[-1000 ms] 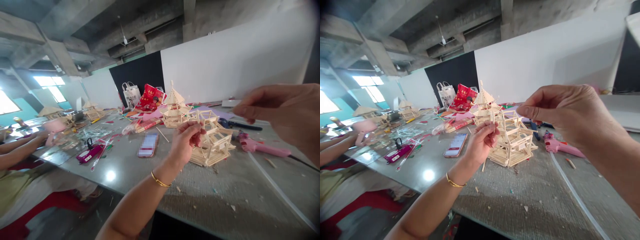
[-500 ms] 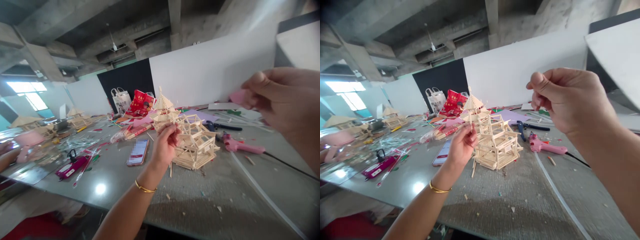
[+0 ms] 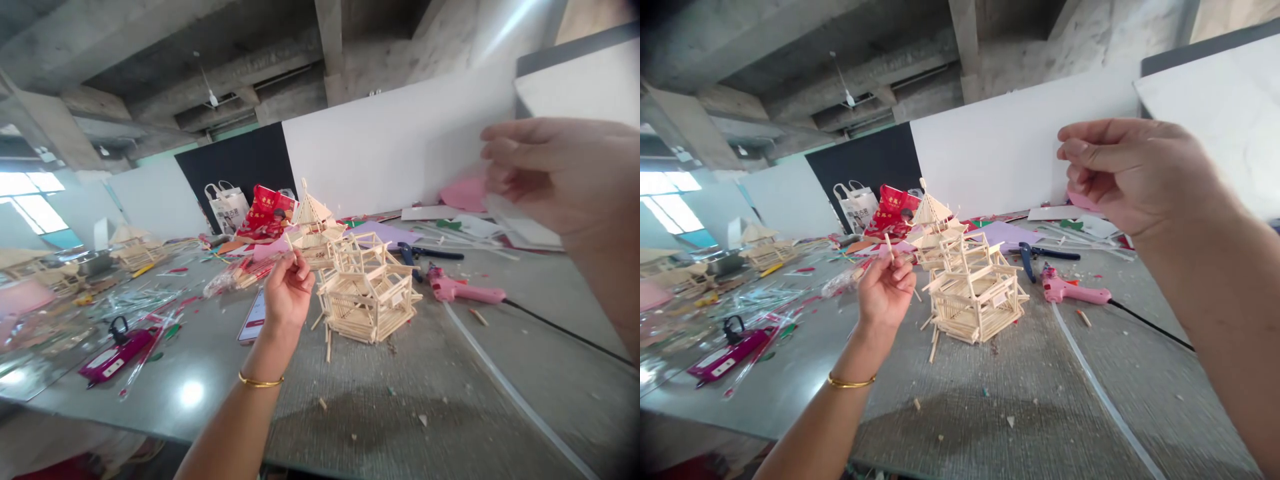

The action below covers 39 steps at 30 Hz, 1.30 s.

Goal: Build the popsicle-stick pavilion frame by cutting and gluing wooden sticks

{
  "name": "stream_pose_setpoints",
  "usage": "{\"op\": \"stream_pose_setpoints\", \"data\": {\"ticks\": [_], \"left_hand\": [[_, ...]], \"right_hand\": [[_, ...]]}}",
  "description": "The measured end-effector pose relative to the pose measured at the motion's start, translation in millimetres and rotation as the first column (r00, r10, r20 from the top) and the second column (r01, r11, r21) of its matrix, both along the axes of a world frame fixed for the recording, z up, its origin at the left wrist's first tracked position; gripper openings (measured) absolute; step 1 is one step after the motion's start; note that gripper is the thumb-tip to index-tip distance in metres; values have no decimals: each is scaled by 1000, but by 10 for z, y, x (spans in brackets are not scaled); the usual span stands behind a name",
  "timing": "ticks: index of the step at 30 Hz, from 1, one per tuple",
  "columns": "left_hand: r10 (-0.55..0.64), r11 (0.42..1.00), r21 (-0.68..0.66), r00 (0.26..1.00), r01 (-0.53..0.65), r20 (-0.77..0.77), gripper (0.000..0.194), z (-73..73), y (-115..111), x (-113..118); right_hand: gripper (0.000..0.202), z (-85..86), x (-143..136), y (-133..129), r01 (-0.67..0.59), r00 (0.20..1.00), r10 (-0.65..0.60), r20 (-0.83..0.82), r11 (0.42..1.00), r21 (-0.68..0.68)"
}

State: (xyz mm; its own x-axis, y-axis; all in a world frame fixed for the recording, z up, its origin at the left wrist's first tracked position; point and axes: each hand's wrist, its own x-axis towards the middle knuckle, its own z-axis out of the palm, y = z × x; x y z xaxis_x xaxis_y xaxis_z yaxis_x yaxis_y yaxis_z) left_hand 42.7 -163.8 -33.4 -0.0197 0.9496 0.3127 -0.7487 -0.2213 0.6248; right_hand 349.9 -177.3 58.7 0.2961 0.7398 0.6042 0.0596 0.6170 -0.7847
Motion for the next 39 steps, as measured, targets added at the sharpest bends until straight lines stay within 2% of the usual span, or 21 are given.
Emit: {"op": "stream_pose_setpoints", "data": {"ticks": [3, 9, 13, 16, 19, 22, 28, 30, 32, 33, 34, 36, 37, 38, 39], "left_hand": [[-36, 999, -3, 999, 36, 20, 3, -21, 32, -16], [-59, 998, 20, 998, 58, 1, 4, -33, 40, -17], [-69, 997, 30, 998, 69, 5, 3, -33, 30, -19], [-95, 995, 30, 995, 95, 3, 4, -39, 28, -21], [-115, 993, 39, 993, 115, 10, 7, -37, 29, -28], [-116, 992, 41, 993, 115, 13, 8, -25, 25, -31], [-129, 991, 31, 991, 128, 23, 7, -4, 17, -34], [-135, 990, 31, 990, 134, 35, 8, 3, 19, -40], [-135, 991, 27, 990, 134, 47, 9, 12, 17, -48], [-136, 990, 27, 989, 135, 53, 9, 16, 14, -52], [-139, 990, 30, 989, 138, 58, 9, 19, 9, -53], [-149, 988, 37, 987, 147, 62, 8, 20, -2, -49], [-154, 988, 39, 986, 152, 58, 8, 17, -8, -42], [-153, 988, 40, 987, 152, 50, 8, 12, -13, -31], [-150, 988, 36, 988, 148, 37, 8, 5, -17, -18]], "right_hand": [[5, 17, -46, 2, -70, 997, 70, -40, 998, -1], [34, 23, -62, -36, -194, 980, 196, -45, 981, 27], [54, 78, -92, -105, -152, 980, 146, -133, 988, -36], [54, 86, -105, -108, -160, 976, 156, -153, 987, -10], [35, 53, -90, -84, -201, 977, 205, -62, 978, 58], [19, 22, -81, -98, -203, 979, 200, 43, 976, 75], [39, 7, -185, -182, -383, 923, 382, 49, 924, 3], [44, -41, -249, -195, -428, 892, 430, 140, 903, -43], [46, -155, -330, -225, -441, 816, 471, 335, 882, -166], [44, -246, -380, -251, -434, 739, 503, 448, 864, -255], [40, -361, -435, -285, -404, 646, 534, 545, 846, -348], [22, -663, -557, -367, -329, 407, 593, 694, 804, -495], [12, -835, -616, -409, -276, 313, 576, 755, 816, -508], [12, -1007, -666, -447, -184, 242, 488, 839, 872, -454], [18, -1165, -703, -477, -112, 163, 361, 918, 932, -346]]}}
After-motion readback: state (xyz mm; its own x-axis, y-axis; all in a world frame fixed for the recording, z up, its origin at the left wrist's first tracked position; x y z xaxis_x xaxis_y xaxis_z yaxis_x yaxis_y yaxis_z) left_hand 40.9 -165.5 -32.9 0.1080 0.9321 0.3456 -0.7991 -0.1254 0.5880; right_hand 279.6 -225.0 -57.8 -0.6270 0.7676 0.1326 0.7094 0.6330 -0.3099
